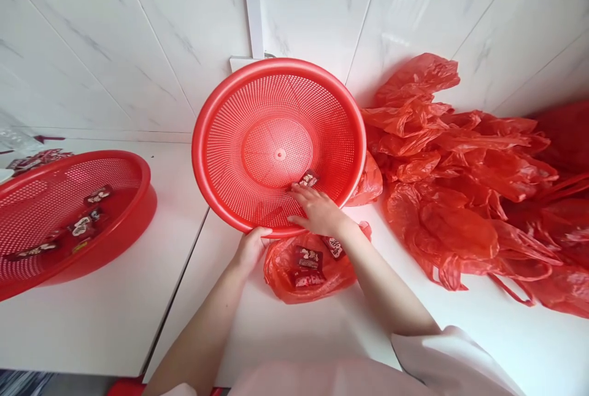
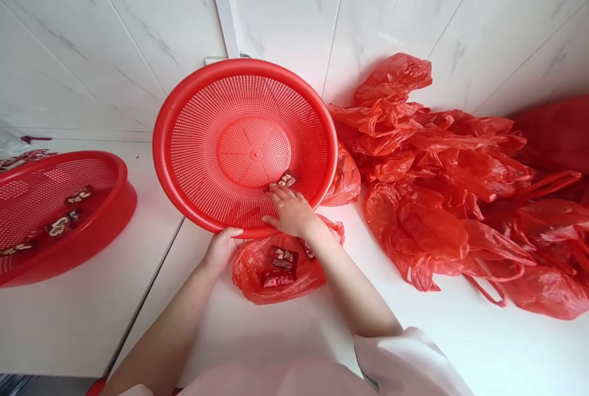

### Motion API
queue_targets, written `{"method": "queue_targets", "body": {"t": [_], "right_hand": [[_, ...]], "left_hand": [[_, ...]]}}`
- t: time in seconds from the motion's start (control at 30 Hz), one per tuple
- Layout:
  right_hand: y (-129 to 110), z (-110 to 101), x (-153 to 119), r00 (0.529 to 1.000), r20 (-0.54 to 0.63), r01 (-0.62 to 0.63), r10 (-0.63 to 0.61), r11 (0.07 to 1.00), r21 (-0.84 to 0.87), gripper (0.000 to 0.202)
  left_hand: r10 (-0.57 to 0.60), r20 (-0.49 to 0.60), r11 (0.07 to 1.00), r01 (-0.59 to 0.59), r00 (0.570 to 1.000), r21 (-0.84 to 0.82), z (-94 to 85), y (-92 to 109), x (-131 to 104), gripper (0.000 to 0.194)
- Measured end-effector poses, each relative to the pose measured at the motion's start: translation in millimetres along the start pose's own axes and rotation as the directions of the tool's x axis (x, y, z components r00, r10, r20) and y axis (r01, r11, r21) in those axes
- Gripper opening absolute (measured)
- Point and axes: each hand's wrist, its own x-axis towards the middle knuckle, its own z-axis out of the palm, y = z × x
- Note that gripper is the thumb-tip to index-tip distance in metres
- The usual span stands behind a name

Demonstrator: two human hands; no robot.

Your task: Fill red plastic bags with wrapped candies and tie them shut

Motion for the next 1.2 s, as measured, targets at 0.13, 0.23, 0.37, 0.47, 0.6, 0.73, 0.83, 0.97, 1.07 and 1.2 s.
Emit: {"method": "queue_targets", "body": {"t": [0.13,0.23,0.37,0.47,0.6,0.73,0.83,0.97,1.07,1.2], "right_hand": [[-6,-3,-4,0.963,0.171,0.175,-0.208,0.967,0.188,0.056],[-13,-12,-6,0.951,0.107,0.227,-0.289,0.892,0.390,0.032],[-15,-23,-7,0.993,0.019,0.064,-0.120,0.653,0.754,0.035],[-12,-28,-9,0.988,0.084,-0.019,-0.127,0.447,0.894,0.034],[-9,-36,-12,0.991,0.079,-0.022,-0.105,0.455,0.890,0.032],[-8,-42,-13,0.995,0.079,-0.035,-0.063,0.522,0.852,0.036],[-2,-45,-15,0.989,0.140,-0.086,-0.056,0.549,0.832,0.040],[9,-48,-18,0.960,0.219,-0.038,-0.173,0.697,0.716,0.028],[14,-49,-21,0.901,0.348,0.013,-0.261,0.815,0.579,0.024],[11,-47,-22,0.891,0.414,0.021,-0.187,0.927,0.374,0.019]], "left_hand": [[0.050,-0.018,0.999,-0.050,0.999,-0.013,-2.4,1,4,0.029],[0.094,0.022,0.995,-0.094,0.995,-0.037,-2.1,5,5,0.033],[0.141,0.015,0.988,-0.140,0.990,-0.057,0.3,9,4,0.034],[0.146,0.016,0.988,-0.145,0.989,-0.060,1.1,9,4,0.033],[0.138,0.018,0.989,-0.137,0.990,-0.051,1.4,7,4,0.032],[0.098,0.027,0.994,-0.097,0.995,-0.040,2.7,7,1,0.033],[0.090,0.042,0.996,-0.088,0.995,-0.030,3.8,8,0,0.033],[0.147,0.054,0.989,-0.145,0.988,-0.033,5.0,9,0,0.031],[0.168,0.026,0.985,-0.166,0.986,-0.043,5.2,9,1,0.030],[0.164,-0.009,0.985,-0.164,0.986,-0.043,4.4,9,2,0.030]]}}
